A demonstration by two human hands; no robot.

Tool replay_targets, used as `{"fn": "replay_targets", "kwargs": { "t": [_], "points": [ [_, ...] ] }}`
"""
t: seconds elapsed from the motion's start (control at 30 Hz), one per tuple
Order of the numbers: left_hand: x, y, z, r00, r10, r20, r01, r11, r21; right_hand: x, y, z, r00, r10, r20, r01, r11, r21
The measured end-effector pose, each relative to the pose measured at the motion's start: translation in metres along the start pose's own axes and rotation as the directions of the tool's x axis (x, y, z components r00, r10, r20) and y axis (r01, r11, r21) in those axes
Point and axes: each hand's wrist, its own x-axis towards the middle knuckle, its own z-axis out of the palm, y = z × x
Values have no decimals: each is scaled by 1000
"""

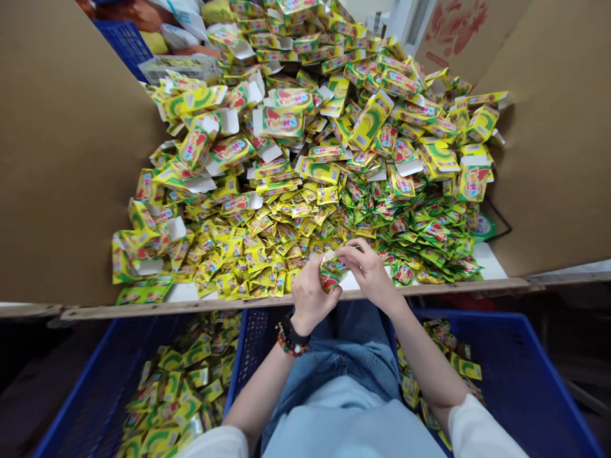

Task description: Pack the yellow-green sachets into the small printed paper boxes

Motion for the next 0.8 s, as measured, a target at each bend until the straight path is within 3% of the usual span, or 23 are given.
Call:
{"fn": "replay_targets", "kwargs": {
  "t": [0.17,0.33,0.5,0.57,0.67,0.8],
  "points": [
    [-12,0,18,999,-22,25,25,993,-115,-5,-9,0,981,115,153,-42,909,-414],
    [-19,2,26,999,-31,10,32,972,-234,-11,-21,5,974,155,166,-29,810,-586],
    [-21,-1,25,1000,4,-31,-13,960,-281,-19,-23,27,996,57,72,-2,802,-598],
    [-21,-3,25,999,-7,-52,-8,962,-274,-22,-18,37,997,-32,-67,-10,835,-550],
    [-23,-6,26,999,-6,-46,-6,966,-258,-26,-6,50,951,-137,-276,-7,886,-464],
    [-27,-10,29,999,-23,-35,14,972,-236,-34,4,54,952,-201,-230,114,932,-343]
  ]
}}
